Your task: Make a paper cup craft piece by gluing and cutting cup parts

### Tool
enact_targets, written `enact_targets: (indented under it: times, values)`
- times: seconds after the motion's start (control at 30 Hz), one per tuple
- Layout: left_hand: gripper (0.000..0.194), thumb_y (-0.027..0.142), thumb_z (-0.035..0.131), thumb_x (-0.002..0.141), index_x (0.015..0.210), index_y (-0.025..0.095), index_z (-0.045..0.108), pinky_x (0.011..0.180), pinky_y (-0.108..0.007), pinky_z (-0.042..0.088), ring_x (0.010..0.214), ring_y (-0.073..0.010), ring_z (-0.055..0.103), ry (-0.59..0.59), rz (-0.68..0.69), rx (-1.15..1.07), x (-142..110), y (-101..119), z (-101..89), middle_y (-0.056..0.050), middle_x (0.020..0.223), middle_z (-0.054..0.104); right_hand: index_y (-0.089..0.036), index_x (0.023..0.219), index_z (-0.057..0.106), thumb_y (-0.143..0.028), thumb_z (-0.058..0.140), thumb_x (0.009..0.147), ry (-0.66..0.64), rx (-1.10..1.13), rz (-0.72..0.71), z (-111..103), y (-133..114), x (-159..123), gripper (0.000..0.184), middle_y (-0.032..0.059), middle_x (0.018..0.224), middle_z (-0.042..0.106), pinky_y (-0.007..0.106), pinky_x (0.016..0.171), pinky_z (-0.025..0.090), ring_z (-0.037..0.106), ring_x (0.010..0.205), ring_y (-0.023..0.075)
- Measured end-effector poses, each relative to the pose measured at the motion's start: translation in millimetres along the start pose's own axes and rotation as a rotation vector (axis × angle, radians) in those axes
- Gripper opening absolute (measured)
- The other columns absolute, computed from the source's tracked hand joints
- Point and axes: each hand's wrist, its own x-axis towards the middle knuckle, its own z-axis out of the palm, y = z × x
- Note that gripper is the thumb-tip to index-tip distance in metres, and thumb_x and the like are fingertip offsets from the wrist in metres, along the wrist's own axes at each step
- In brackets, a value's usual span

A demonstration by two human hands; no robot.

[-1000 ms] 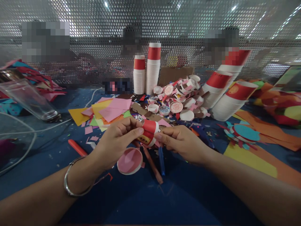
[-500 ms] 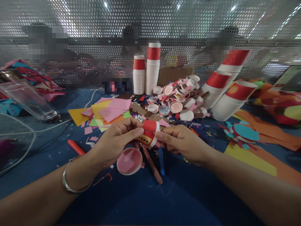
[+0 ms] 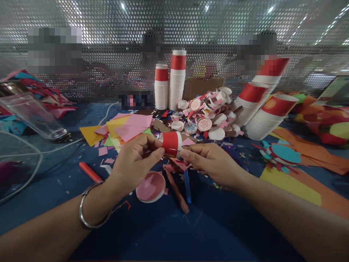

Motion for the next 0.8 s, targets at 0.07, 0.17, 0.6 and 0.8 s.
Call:
enact_targets:
  times: [0.07,0.17,0.6,0.8]
  values:
    - [0.012,0.028,0.073,0.084,0.086,0.020,0.065,0.061,-0.027,0.052,0.067,-0.0138,0.062,0.002,0.037,0.073,-2,-1,1.1,0.000,0.078,0.068,-0.019,0.070,0.058,-0.068,0.060,0.093,0.027,-0.065,-0.010,0,-1,0,0.054,-0.0067,0.059,0.035,0.028,0.048,0.017,0.027,0.052,0.0091]
    - [0.009,0.027,0.072,0.085,0.085,0.021,0.065,0.061,-0.029,0.052,0.067,-0.0149,0.064,0.013,0.094,0.211,-6,0,2.6,0.000,0.078,0.069,-0.019,0.067,0.056,-0.066,0.061,0.094,0.070,-0.166,-0.067,0,-2,-2,0.054,-0.0049,0.061,0.041,0.029,0.052,0.022,0.033,0.056,0.0101]
    - [0.013,0.030,0.075,0.083,0.082,0.020,0.068,0.056,-0.025,0.048,0.060,-0.0125,0.063,0.228,0.069,0.135,-1,2,3.2,0.001,0.072,0.070,-0.019,0.079,0.064,-0.069,0.058,0.094,0.220,-0.244,-0.121,5,-6,-7,0.053,-0.0031,0.065,0.050,0.029,0.055,0.029,0.041,0.059,0.0113]
    - [0.011,0.024,0.076,0.080,0.080,0.020,0.066,0.062,-0.025,0.056,0.062,-0.0143,0.070,0.210,-0.054,-0.120,2,-2,10.7,0.001,0.067,0.072,-0.018,0.078,0.064,-0.065,0.058,0.096,0.283,-0.247,-0.169,9,-4,-8,0.051,-0.0027,0.065,0.052,0.028,0.054,0.030,0.042,0.060,0.0108]
